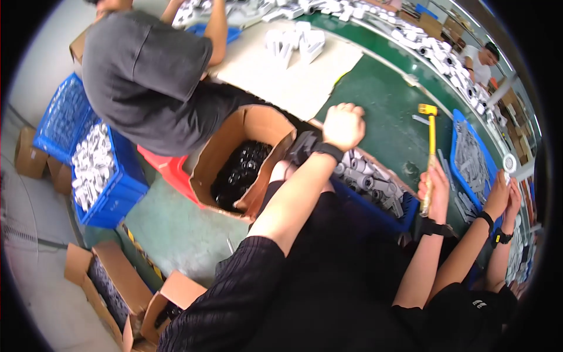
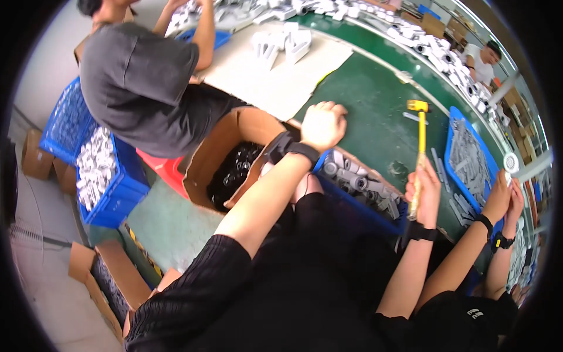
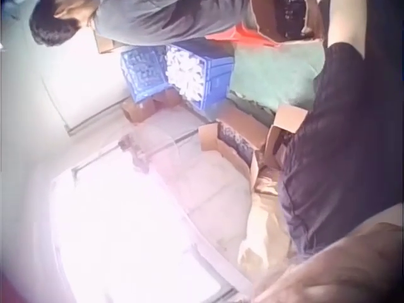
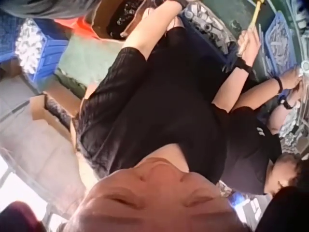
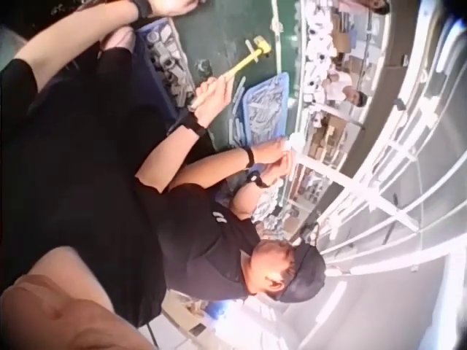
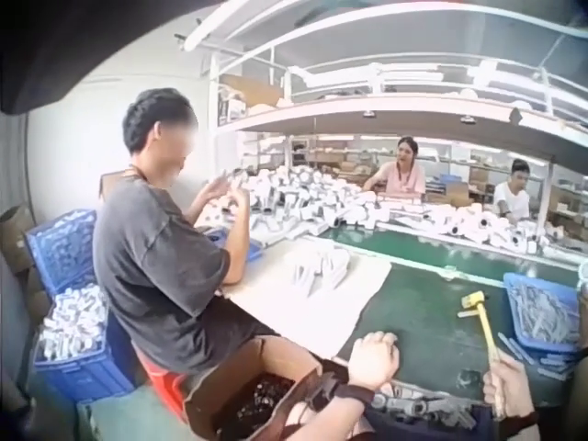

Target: The person assembles handheld fans by fitting a grey plastic strip into a white fan body and striking it with a yellow mallet. They then attach a fan head to the assembly before placing the finished product on the table and repeating the process.

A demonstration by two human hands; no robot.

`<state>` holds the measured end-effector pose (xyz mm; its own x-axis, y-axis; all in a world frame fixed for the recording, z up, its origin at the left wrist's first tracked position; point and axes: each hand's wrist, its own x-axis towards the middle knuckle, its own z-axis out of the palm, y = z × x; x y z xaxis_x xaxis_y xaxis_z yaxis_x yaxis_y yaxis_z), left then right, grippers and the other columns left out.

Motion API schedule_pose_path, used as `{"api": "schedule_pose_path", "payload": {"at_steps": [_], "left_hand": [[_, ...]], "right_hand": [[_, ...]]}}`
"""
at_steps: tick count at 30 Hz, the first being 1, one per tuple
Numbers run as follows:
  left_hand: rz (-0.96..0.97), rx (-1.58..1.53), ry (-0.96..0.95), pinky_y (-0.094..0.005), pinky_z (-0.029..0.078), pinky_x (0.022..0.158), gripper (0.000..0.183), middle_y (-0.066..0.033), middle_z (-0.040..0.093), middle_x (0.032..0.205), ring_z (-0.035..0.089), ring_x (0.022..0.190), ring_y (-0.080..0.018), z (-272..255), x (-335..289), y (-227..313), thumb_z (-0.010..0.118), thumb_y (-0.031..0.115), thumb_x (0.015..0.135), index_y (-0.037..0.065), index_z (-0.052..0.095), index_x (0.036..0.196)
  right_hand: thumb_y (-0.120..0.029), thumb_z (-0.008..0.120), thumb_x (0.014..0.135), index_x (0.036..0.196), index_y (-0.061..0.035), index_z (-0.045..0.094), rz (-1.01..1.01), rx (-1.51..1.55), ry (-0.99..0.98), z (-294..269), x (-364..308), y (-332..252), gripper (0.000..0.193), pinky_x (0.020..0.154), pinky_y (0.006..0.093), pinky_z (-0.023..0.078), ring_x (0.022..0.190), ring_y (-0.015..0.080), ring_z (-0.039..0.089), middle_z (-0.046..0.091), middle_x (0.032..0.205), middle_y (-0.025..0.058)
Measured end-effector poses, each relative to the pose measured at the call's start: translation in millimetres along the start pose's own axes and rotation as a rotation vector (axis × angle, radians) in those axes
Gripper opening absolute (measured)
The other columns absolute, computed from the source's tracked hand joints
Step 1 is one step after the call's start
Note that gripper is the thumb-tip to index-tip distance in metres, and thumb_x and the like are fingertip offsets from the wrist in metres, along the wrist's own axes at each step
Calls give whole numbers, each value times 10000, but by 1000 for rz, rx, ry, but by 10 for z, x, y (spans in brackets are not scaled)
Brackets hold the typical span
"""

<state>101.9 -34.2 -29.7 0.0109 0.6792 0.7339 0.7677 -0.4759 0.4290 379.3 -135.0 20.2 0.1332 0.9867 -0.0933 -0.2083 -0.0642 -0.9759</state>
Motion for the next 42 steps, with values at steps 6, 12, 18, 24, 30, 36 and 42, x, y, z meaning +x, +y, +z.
{"api": "schedule_pose_path", "payload": {"at_steps": [6, 12, 18, 24, 30, 36, 42], "left_hand": [[198, -396, 70, -402, 411, 768, 113, -68, 574, 795, 568, 831, -255, -33, -1002, 394, 663, 111, 694, 114, 641, 805], [-281, -409, -349, -387, 421, 847, 74, -51, 652, 866, 609, 938, -246, 575, -2338, 102, 656, 141, 706, 126, 701, 763], [-622, -132, -334, -408, 468, 791, 119, -130, 691, 954, 616, 996, -291, 811, -2261, -33, 631, 160, 713, 102, 724, 761], [-540, 145, -199, -444, 365, 806, 215, -111, 680, 996, 550, 1060, -276, 979, -2343, 139, 525, 142, 805, 98, 733, 770], [-501, 3, -366, -422, 352, 813, 189, -64, 684, 918, 540, 1007, -257, 936, -2307, 383, 571, 163, 763, 124, 756, 754], [-455, -26, -341, -423, 352, 824, 192, -79, 675, 917, 532, 1006, -265, 930, -2304, 501, 572, 166, 759, 110, 755, 755], [-432, -53, -342, -413, 365, 855, 193, -90, 663, 949, 525, 1032, -273, 695, -2294, 378, 566, 160, 772, 99, 749, 770]], "right_hand": [[-225, 582, 994, 1372, -92, 483, 34, -150, 38, -217, 221, 37, 412, 388, 170, 367, 518, 48, 457, 550, 797, 13], [-268, 570, 1018, 1147, -67, 547, 99, -230, 5, -481, 410, -149, 239, 386, 165, 380, 537, 32, 480, 579, 818, 10], [-262, 589, 1009, 1071, -69, 561, 80, -301, 16, -512, 410, -166, 204, 406, 164, 375, 538, 37, 482, 598, 805, 13], [-261, 581, 1013, 1064, -75, 567, 106, -309, 32, -517, 432, -169, 193, 398, 168, 379, 510, 39, 472, 593, 767, -2], [-283, 582, 1012, 1058, -82, 570, 95, -343, 82, -605, 424, -198, 206, 390, 170, 393, 507, 37, 481, 594, 771, -10], [-262, 555, 1025, 1126, -77, 544, 87, -291, 22, -645, 408, -212, 210, 407, 164, 381, 547, 36, 464, 582, 822, 11], [-256, 550, 1032, 1174, -106, 554, 89, -318, 114, -532, 385, -145, 206, 387, 202, 336, 508, 65, 433, 560, 802, 13]]}}
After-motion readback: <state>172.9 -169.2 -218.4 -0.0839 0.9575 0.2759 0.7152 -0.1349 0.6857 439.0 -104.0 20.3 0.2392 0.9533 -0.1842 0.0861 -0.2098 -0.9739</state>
